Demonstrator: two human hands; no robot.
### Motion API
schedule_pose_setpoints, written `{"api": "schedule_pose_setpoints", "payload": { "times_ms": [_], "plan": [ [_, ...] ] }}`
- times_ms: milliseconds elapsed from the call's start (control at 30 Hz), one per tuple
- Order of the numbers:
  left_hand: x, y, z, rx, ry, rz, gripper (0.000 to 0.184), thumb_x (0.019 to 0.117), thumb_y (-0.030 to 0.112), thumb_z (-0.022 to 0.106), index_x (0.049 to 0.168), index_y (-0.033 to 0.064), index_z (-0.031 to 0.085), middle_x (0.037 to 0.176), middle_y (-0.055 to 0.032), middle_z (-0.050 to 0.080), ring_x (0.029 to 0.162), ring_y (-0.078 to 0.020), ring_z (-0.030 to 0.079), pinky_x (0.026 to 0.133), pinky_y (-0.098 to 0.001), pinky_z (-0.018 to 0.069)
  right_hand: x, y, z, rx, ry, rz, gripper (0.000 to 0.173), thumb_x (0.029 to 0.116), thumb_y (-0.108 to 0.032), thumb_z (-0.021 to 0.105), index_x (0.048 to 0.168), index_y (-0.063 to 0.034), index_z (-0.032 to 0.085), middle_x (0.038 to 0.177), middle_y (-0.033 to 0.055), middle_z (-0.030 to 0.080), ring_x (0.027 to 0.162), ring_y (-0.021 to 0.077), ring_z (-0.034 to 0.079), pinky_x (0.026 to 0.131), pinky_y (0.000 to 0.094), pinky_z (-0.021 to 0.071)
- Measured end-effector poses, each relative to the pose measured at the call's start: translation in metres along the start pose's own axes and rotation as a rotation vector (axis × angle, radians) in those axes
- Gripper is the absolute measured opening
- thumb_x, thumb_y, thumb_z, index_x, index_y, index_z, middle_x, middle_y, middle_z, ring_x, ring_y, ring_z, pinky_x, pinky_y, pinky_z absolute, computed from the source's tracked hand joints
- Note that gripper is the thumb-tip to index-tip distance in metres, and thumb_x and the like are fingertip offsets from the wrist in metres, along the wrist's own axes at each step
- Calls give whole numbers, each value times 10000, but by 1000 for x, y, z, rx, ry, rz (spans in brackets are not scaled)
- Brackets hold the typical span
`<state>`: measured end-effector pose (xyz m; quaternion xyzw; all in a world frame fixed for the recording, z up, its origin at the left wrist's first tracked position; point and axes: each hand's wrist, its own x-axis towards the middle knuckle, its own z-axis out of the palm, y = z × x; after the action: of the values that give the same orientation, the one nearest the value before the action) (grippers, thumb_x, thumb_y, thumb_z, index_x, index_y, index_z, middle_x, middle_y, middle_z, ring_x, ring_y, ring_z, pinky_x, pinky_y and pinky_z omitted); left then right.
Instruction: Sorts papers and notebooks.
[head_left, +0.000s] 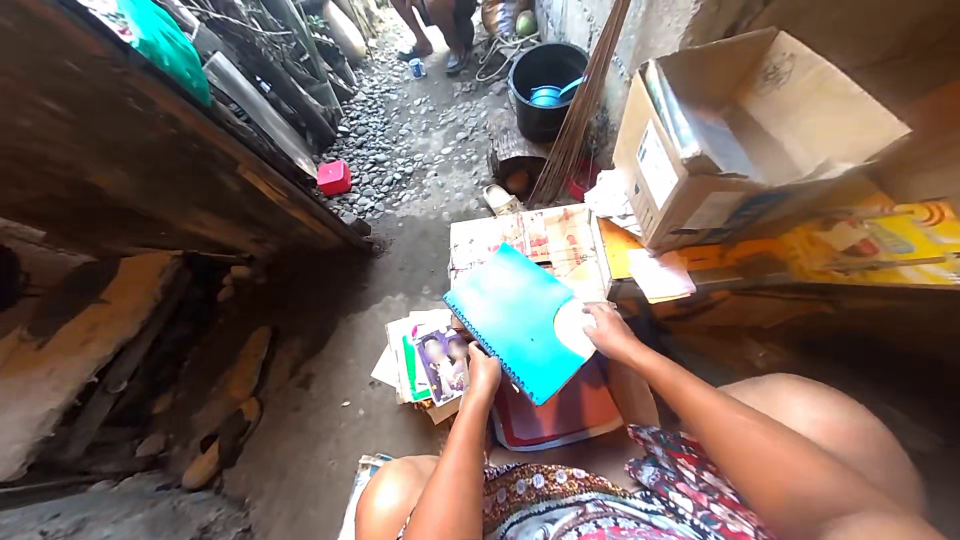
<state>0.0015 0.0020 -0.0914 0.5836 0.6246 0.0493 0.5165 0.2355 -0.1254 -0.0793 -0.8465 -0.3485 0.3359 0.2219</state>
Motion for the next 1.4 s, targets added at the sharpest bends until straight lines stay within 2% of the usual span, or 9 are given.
{"api": "schedule_pose_setpoints", "payload": {
  "times_ms": [100, 533, 667, 800, 933, 1100, 1267, 1333, 1400],
  "plan": [
    [4, 1, -1, 200, 19, 29, 716, 930, -5, 584, 1563, 29, 251, 1343, -282, 594, 1217, -399, 625, 995, -560, 517, 7, 14, 3, 21, 31, 86, 477, 973, -96, 598, 1445, -44, 553, 1574, 232, 394, 1441, 427, 397, 1165, 576, 367],
    [20, 7, 7, 245, -21, 6, 767, 972, 132, 594, 1627, 74, 199, 1434, -259, 548, 1272, -390, 592, 1032, -563, 491, 19, 17, 2, 193, -90, 218, 475, 989, -157, 648, 1414, 21, 532, 1365, 274, 592, 1291, 404, 571, 1098, 572, 437],
    [25, 8, 4, 259, -67, -6, 727, 997, 210, 600, 1607, 50, 239, 1424, -266, 551, 1275, -389, 588, 1031, -562, 493, 7, 1, -6, 248, -48, 69, 410, 941, -39, 606, 1348, -20, 565, 1264, 233, 644, 1167, 377, 639, 1002, 584, 501],
    [4, 31, -6, 267, 49, 162, 590, 1051, 341, 551, 1518, 1, 426, 1455, -260, 526, 1333, -386, 541, 1111, -553, 431, -26, -32, -6, 214, 37, -259, 327, 951, -91, 534, 1254, -5, 623, 1133, 186, 691, 1043, 309, 683, 932, 533, 537],
    [-23, 61, -21, -183, -6, 312, 523, 1078, 454, 484, 1352, 18, 573, 1251, -198, 655, 1034, -298, 695, 851, -478, 583, -60, -62, 8, 44, 74, -477, 329, 984, -123, 503, 1256, -14, 654, 1246, 178, 664, 1054, 303, 697, 907, 498, 573],
    [-42, 72, -32, -428, 11, 316, 433, 1011, 285, 668, 1289, -34, 575, 1104, -188, 692, 873, -256, 726, 743, -422, 627, -83, -85, 35, -114, 122, -659, 292, 960, -57, 538, 1219, -10, 664, 1155, 196, 662, 844, 318, 726, 718, 479, 620],
    [-31, 58, -41, -437, 119, 407, 149, 988, 30, 561, 1046, -58, 667, 851, -127, 693, 709, -174, 674, 650, -352, 578, -83, -88, 49, -144, 158, -715, 241, 957, -46, 549, 1161, -6, 672, 1180, 193, 671, 816, 314, 736, 685, 465, 625],
    [-30, 55, -41, -450, 126, 418, 161, 973, 8, 559, 1070, -60, 668, 866, -126, 703, 730, -167, 681, 669, -345, 579, -83, -88, 51, -150, 155, -719, 231, 962, -42, 544, 1154, -3, 665, 1175, 196, 673, 826, 317, 737, 693, 471, 624],
    [-34, 56, -38, -528, 134, 430, 290, 953, -34, 561, 1239, -79, 563, 943, -155, 699, 775, -177, 693, 684, -344, 587, -82, -85, 53, -138, 189, -738, 222, 950, -24, 547, 1133, 4, 669, 1135, 193, 687, 827, 313, 741, 689, 465, 628]
  ]
}}
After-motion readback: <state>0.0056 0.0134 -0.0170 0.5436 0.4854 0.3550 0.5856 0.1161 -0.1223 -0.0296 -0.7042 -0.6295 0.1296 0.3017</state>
